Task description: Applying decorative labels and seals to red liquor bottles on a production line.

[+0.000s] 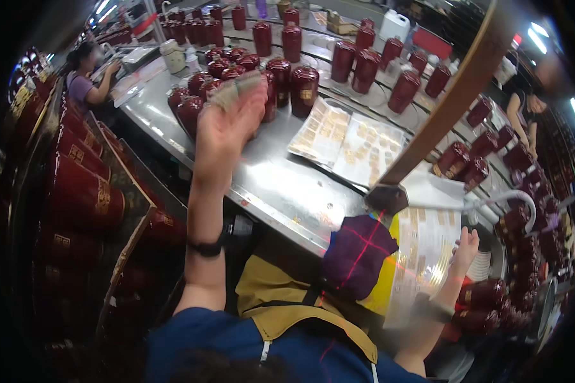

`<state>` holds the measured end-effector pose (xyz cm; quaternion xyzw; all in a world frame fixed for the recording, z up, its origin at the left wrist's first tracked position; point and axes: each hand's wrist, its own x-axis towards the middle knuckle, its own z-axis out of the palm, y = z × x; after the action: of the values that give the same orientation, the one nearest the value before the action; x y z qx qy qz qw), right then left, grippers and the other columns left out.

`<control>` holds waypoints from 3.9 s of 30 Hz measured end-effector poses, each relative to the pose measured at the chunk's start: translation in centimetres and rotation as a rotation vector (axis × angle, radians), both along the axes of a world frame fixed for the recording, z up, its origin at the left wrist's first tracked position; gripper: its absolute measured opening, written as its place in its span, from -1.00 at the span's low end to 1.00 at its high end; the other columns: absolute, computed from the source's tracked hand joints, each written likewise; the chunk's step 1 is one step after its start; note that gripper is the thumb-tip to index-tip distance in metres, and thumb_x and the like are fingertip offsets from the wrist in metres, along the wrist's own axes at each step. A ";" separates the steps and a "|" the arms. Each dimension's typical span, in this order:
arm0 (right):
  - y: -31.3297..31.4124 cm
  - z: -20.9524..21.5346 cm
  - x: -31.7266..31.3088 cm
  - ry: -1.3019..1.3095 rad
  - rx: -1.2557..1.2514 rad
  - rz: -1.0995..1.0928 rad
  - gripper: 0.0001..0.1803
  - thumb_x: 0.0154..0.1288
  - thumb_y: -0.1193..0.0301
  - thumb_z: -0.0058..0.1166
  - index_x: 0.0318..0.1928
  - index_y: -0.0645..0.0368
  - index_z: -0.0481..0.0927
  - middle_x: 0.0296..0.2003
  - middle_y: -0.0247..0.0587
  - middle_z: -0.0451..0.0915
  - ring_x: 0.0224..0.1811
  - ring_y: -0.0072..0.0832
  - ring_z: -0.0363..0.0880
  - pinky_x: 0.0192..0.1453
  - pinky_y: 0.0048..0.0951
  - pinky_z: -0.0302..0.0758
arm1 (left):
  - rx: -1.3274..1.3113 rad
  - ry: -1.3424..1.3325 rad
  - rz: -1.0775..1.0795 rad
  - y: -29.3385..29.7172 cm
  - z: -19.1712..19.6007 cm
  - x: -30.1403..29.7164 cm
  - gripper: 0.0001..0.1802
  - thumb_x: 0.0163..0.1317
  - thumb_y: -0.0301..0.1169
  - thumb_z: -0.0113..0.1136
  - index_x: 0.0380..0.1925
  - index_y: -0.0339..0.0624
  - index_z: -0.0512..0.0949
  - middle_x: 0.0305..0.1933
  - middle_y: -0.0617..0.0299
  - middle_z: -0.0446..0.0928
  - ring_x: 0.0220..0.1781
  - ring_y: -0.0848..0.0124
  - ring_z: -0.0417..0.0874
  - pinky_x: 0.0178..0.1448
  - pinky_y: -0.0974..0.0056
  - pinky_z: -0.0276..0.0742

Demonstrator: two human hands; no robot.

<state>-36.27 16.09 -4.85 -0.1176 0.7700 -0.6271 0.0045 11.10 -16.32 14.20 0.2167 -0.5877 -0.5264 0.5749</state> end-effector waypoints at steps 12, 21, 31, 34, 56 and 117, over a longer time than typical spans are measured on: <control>-0.9 8.3 9.3 0.175 0.158 0.116 -0.56 0.49 0.52 0.12 0.33 0.15 0.54 -0.49 -0.54 0.43 -0.45 -0.77 0.22 -0.37 -0.60 0.13 | -0.269 -1.192 0.630 -39.9 7.7 1.0 -0.34 0.01 -0.04 0.51 0.02 -0.28 0.67 0.06 -0.09 0.73 0.09 0.05 0.77 0.19 0.11 0.65; 0.7 8.6 11.6 0.402 0.412 -0.178 -0.69 0.38 0.36 0.37 0.00 0.33 0.71 -0.41 -0.22 0.61 -0.42 -0.39 0.50 -0.26 -0.35 0.50 | -0.526 -1.599 0.425 -50.4 -1.0 7.4 -0.45 -0.03 -0.41 0.45 0.05 -0.23 0.63 0.02 -0.15 0.70 0.13 -0.06 0.71 0.22 0.02 0.64; 0.8 6.2 11.0 0.403 0.555 -0.111 -0.67 0.52 0.52 0.08 0.23 0.23 0.57 -0.29 -0.49 0.43 -0.37 -0.71 0.25 -0.26 -0.61 0.25 | -0.526 -1.587 0.512 -54.6 -3.9 7.6 -0.54 -0.01 -0.46 0.41 -0.04 -0.31 0.61 0.02 -0.25 0.67 0.15 -0.16 0.67 0.22 -0.06 0.61; 0.7 5.5 11.6 0.402 0.510 -0.137 -0.68 0.51 0.53 0.08 0.22 0.25 0.57 -0.18 -0.48 0.51 -0.33 -0.70 0.26 -0.23 -0.61 0.26 | -0.684 -1.689 0.505 -57.2 -5.7 7.8 -0.63 0.03 -0.36 0.39 -0.12 -0.24 0.66 -0.09 -0.18 0.71 0.04 -0.17 0.71 0.13 -0.10 0.63; -4.2 9.9 19.2 0.208 0.158 0.249 -0.76 0.31 0.48 0.30 -0.01 0.21 0.71 -0.25 -0.21 0.67 -0.50 -0.57 0.45 -0.37 -0.45 0.43 | -0.843 -1.073 0.753 -49.3 15.8 3.4 -0.63 0.44 -0.27 0.10 0.15 -0.18 0.54 -0.01 -0.09 0.70 0.06 0.01 0.75 0.11 -0.01 0.61; 6.4 -3.1 -5.4 0.056 0.940 -0.111 -0.62 0.35 0.15 0.06 0.03 -0.06 0.80 0.02 0.10 0.74 0.12 0.09 0.69 0.19 0.05 0.59 | -0.420 -0.645 -0.356 15.4 -15.6 -10.2 0.09 -0.12 -0.43 0.69 0.46 -0.32 0.30 0.46 -0.02 0.31 0.48 0.06 0.41 0.49 0.10 0.39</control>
<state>-41.66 22.49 -7.98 -0.0786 0.9752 -0.2067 0.0029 0.90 -0.92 -1.38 0.1438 -0.8602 -0.3916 0.2933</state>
